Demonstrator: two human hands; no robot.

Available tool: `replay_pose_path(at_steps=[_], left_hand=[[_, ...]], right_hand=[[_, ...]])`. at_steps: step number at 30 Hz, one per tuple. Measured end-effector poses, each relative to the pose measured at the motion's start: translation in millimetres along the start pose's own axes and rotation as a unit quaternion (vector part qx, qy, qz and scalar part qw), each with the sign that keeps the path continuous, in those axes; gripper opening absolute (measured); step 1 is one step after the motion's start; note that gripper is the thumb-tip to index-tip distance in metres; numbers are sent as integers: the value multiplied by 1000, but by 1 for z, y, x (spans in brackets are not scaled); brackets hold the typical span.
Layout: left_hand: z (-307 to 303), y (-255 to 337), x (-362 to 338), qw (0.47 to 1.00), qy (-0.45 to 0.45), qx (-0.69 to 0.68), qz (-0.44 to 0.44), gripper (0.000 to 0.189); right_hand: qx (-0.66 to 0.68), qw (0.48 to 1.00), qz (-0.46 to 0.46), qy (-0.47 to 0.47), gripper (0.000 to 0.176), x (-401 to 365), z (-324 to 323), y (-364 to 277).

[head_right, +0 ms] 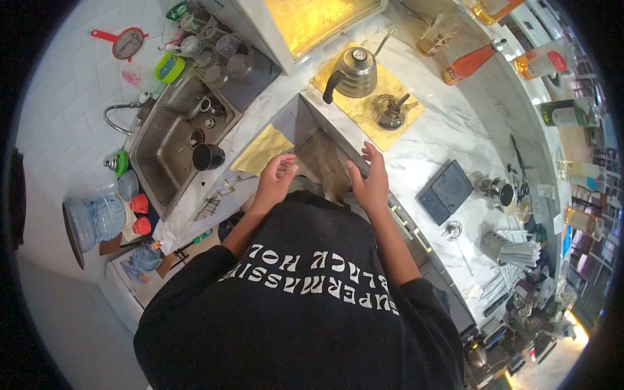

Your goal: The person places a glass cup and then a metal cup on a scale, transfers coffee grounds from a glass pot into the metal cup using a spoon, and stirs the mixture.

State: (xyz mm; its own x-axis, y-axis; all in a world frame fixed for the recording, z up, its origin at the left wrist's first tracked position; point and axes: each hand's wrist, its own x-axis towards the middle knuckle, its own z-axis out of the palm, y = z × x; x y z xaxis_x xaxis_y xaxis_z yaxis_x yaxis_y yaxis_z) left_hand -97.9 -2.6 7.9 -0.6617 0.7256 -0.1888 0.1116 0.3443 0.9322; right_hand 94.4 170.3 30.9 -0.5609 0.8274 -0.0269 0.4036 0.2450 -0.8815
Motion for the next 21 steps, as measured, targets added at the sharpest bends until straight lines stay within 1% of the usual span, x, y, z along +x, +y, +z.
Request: replay_pose_path(at_steps=[3, 7, 12, 13, 16, 17, 20, 21], left_hand=[[5, 15, -5, 999, 30, 10, 15, 31], [-18, 23, -7, 997, 66, 5, 27, 32], [-68, 30, 8, 993, 112, 7, 40, 32], [-79, 29, 11, 992, 119, 8, 41, 31], [-109, 29, 18, 988, 148, 3, 41, 30], [-119, 27, 20, 987, 156, 4, 40, 30], [-145, 22, 26, 983, 179, 0, 42, 29], [-151, 20, 27, 982, 186, -7, 42, 29]], right_hand=[[6, 999, -15, -41, 61, 10, -5, -8], [-8, 994, -73, -83, 59, 42, 15, -21], [-8, 986, -120, -118, 57, 89, 75, -65], [-7, 983, -141, -117, 56, 101, 91, -72], [-44, 972, -204, -112, 55, 142, 138, -100], [-53, 972, -201, -111, 57, 155, 153, -111], [-82, 958, -258, -89, 55, 198, 199, -129], [-114, 958, -241, -106, 55, 210, 211, -137]])
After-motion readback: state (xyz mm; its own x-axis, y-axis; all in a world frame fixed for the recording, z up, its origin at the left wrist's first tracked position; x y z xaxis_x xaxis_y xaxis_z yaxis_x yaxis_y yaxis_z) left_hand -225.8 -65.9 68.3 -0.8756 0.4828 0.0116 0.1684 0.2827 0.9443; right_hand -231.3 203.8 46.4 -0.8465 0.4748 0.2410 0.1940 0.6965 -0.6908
